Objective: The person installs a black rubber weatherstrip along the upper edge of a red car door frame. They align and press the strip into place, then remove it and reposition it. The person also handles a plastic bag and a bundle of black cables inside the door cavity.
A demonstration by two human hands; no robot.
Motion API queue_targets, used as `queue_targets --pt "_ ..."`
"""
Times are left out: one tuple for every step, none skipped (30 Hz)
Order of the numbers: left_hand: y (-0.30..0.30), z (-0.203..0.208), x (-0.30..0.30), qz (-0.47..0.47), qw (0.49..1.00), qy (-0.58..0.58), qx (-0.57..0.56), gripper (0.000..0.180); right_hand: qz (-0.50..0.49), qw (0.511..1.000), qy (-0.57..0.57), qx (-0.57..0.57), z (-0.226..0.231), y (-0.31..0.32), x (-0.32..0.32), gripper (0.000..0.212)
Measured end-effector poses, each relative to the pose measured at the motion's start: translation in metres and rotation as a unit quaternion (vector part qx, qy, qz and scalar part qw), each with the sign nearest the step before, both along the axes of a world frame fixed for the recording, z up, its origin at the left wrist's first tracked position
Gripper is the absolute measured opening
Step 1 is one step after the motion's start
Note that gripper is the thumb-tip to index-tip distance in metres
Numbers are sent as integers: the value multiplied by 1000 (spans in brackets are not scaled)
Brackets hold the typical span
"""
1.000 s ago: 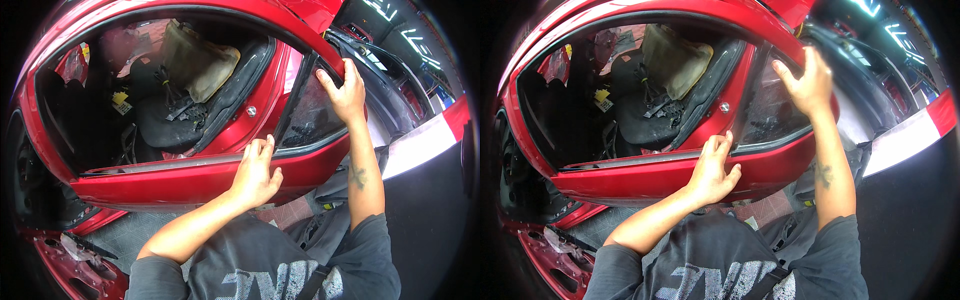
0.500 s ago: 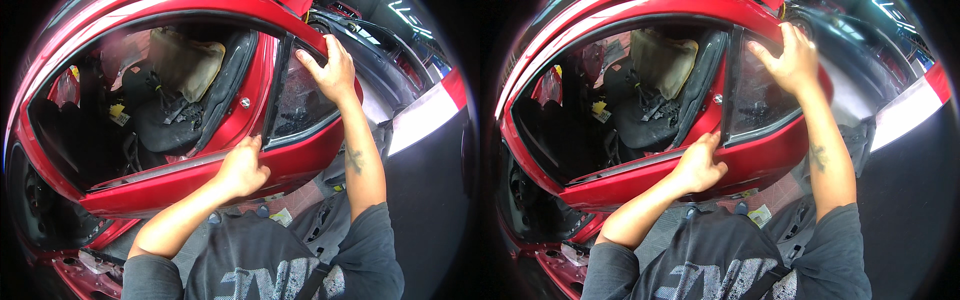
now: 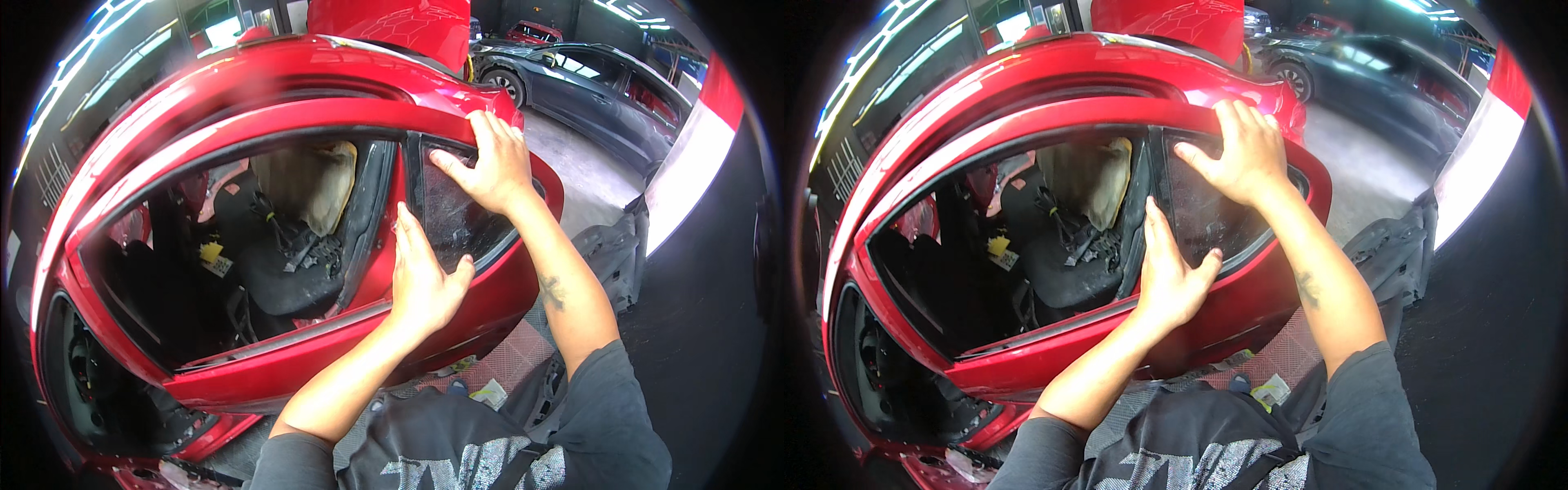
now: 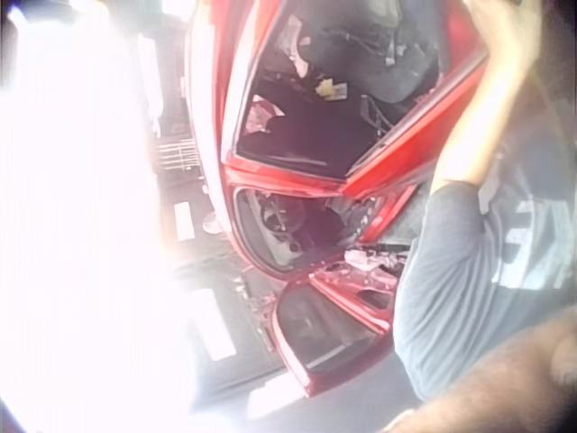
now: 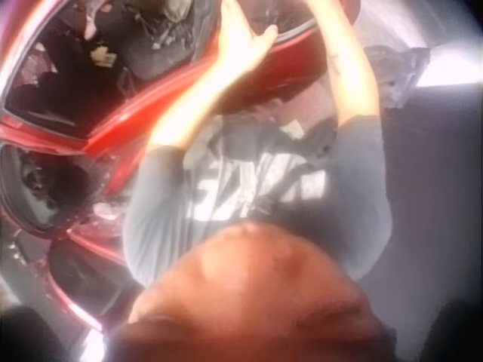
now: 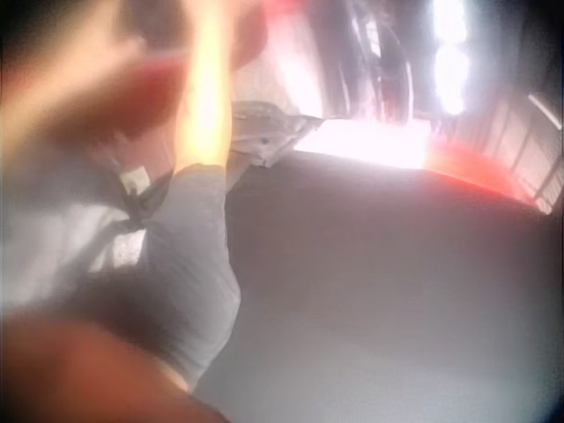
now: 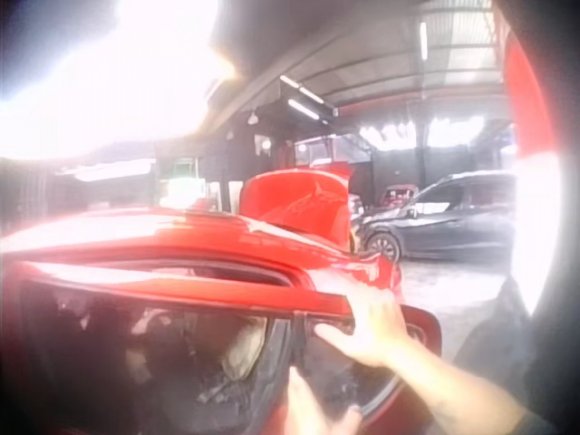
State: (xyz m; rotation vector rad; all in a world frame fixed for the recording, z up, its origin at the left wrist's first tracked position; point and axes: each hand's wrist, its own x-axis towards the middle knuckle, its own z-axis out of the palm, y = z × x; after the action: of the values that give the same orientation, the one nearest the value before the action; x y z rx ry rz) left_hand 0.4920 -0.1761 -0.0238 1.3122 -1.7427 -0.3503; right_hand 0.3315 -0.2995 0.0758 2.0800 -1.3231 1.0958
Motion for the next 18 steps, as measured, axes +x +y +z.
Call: queue_targets --pt "-7 9 0 3 1000 -1 -2 129 5 1000 -7 -3 3 4 1 73" --pt "-13 22 0 8 1000 0 -5 129 15 1000 -17 -9 4 4 0 70" --pt "-18 37 -3 -1 1000 16 -10 125 23 999 -23 -15 3 3 -4 68" --pt "-28 48 -4 -1 999 13 -40 125 32 999 -29 -20 3 2 -7 65" --pt "-31 60 -4 5 999 9 -36 124 43 999 -31 0 2 0 -8 58" --pt "-33 70 -3 11 999 5 -33 124 42 998 -35 6 3 0 -9 57" --pt "-34 75 -2 7 1000 -4 -21 124 43 998 -38 12 4 -1 -9 56" --pt "-34 78 1 6 1000 -12 -10 124 45 998 -41 17 5 0 -8 56" --pt "-30 86 10 -12 1000 -25 10 125 48 998 -32 15 9 5 -6 55" --pt "-29 82 25 -37 999 3 -23 116 57 998 -30 -4 8 8 -5 58" --pt "-17 100 37 -28 998 -43 25 102 53 998 -26 -2 7 10 -9 61" --pt "-4 119 52 -24 993 -85 73 90 44 999 -19 0 8 13 -15 64" --pt "-2 120 79 15 988 -153 -23 78 40 999 -12 23 10 16 -16 69" --pt "2 128 102 64 964 -226 -124 72 35 998 -8 46 14 18 -16 75" --pt "6 138 124 129 922 -288 -223 67 26 997 -7 68 18 21 -17 81" --pt "12 154 140 204 856 -352 -319 68 24 998 -13 62 20 21 -14 83" --pt "10 165 154 235 826 -387 -336 72 23 998 -17 57 22 22 -9 85" --pt "3 173 165 264 797 -417 -350 77 19 998 -18 55 22 23 -4 86"
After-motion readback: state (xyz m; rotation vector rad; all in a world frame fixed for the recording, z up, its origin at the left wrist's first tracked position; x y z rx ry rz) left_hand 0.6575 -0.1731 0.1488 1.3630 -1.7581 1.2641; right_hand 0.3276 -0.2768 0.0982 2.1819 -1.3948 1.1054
